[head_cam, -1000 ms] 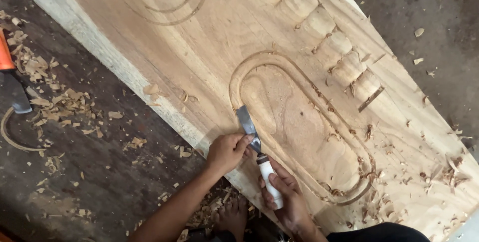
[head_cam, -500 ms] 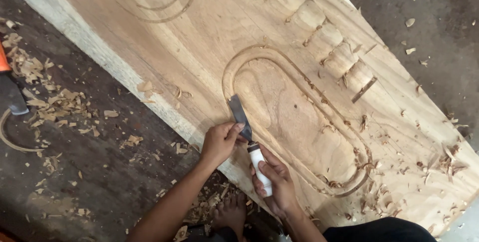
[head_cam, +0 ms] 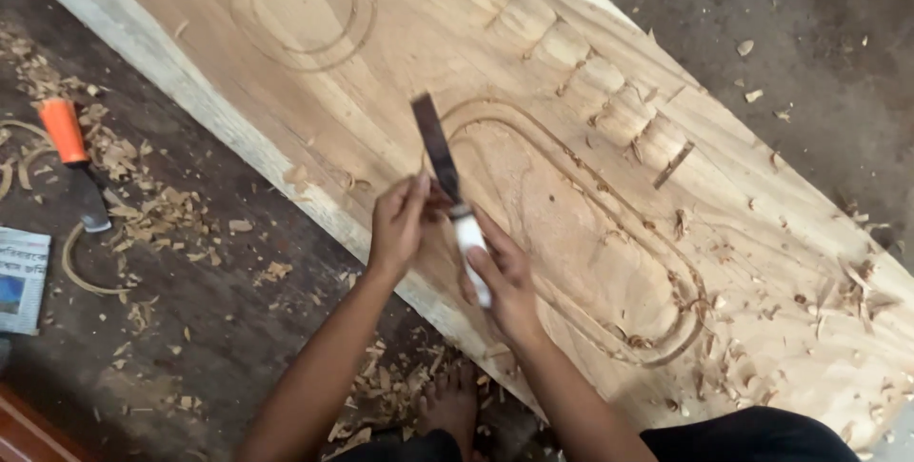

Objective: The person carves decorative grooves and details into a wooden board using a chisel.

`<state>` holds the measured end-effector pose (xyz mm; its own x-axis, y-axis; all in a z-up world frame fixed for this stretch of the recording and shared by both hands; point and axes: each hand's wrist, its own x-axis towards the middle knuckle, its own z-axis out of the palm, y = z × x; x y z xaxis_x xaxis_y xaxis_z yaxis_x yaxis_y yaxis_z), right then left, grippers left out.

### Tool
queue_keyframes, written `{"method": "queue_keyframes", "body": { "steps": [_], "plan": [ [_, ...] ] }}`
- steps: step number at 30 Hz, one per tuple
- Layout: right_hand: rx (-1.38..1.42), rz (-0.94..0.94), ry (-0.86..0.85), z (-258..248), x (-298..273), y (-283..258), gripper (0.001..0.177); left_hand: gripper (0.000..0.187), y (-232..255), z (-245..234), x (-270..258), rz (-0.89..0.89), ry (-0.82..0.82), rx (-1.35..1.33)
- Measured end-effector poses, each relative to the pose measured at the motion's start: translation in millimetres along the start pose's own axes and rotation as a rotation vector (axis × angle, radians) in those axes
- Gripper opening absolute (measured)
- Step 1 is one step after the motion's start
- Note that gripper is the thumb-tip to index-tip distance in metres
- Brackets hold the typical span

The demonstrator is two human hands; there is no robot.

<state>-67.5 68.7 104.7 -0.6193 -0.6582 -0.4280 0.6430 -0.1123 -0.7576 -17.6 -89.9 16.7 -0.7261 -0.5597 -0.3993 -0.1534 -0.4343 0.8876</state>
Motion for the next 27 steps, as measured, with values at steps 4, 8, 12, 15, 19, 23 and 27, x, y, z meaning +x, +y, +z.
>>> {"method": "queue_keyframes", "body": {
  "steps": [4, 8, 12, 15, 19, 23, 27],
  "plan": [
    [-0.212, 0.127, 0.123, -34, -36, 10, 0.061, 0.036, -12, 8, -36, -0.230, -0.086, -0.111],
    [-0.156, 0.317, 0.186, -55, -61, 43, 0.063, 0.038, -54, 32, -69, -0.409, -0.064, -0.042],
    [-0.105, 0.285, 0.178, -36, -51, 33, 0.063, 0.040, -40, 40, -58, -0.443, -0.002, -0.193],
    [-0.144, 0.304, 0.196, -29, -51, 30, 0.064, 0.043, -36, 36, -55, -0.505, 0.008, -0.214],
    [-0.105, 0.322, 0.225, -31, -54, 33, 0.064, 0.041, -51, 36, -54, -0.457, -0.020, -0.364],
    [-0.112, 0.345, 0.250, -33, -50, 33, 0.065, 0.041, -61, 39, -52, -0.434, -0.018, -0.356],
    [-0.097, 0.317, 0.233, -28, -40, 32, 0.064, 0.039, -51, 39, -47, -0.417, 0.027, -0.420]
  ]
}}
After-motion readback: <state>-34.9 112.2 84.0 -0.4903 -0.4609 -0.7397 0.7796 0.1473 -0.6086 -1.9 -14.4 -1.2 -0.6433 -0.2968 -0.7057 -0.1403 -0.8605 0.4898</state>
